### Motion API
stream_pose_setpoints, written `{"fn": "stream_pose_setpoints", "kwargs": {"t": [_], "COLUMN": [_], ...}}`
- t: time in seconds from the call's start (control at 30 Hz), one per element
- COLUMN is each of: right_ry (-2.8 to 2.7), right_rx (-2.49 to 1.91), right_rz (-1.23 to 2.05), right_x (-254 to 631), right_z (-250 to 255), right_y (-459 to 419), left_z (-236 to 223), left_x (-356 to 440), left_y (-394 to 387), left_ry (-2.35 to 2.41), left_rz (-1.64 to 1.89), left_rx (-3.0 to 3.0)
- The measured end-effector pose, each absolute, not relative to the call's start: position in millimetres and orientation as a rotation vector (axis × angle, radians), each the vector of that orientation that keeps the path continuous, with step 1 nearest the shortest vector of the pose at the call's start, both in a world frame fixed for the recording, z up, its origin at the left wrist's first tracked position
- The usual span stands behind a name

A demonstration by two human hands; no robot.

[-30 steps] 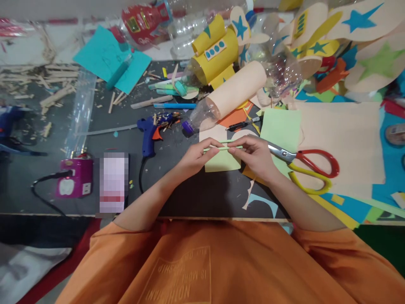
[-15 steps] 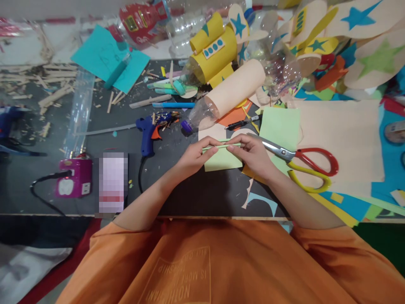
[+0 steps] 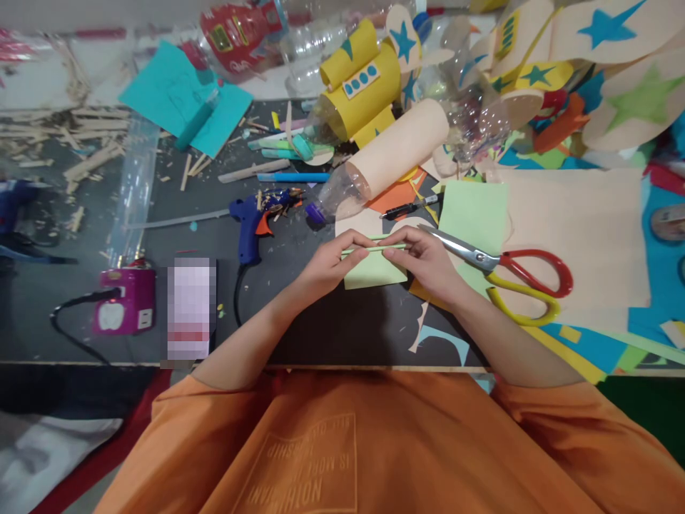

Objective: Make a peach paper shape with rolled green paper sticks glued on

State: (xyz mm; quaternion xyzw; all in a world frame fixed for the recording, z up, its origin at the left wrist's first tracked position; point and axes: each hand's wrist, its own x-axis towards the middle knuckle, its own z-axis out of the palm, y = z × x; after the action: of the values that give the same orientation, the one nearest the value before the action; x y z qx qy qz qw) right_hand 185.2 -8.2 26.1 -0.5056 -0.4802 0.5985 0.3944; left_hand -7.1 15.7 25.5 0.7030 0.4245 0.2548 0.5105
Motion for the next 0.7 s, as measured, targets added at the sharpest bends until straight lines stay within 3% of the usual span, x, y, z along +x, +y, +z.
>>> {"fn": "stream_pose_setpoints", "kwargs": {"t": [0.37,0.7], "right_ry": [-1.318,-1.358], "right_rx": [-1.299,-1.3], "right_rz": [1.365,1.362], "right_x": [187.2,185.7], "right_z": [23.6,24.9], "right_y": [-7.1,-8.5], "left_z": [22.6,26.8], "left_x": [-6.2,-5.7], "left_y": [16.0,15.1], "left_ry": [0.96,1.06], "left_rz": [0.632,0.585], "left_rx": [1.471,1.656]}}
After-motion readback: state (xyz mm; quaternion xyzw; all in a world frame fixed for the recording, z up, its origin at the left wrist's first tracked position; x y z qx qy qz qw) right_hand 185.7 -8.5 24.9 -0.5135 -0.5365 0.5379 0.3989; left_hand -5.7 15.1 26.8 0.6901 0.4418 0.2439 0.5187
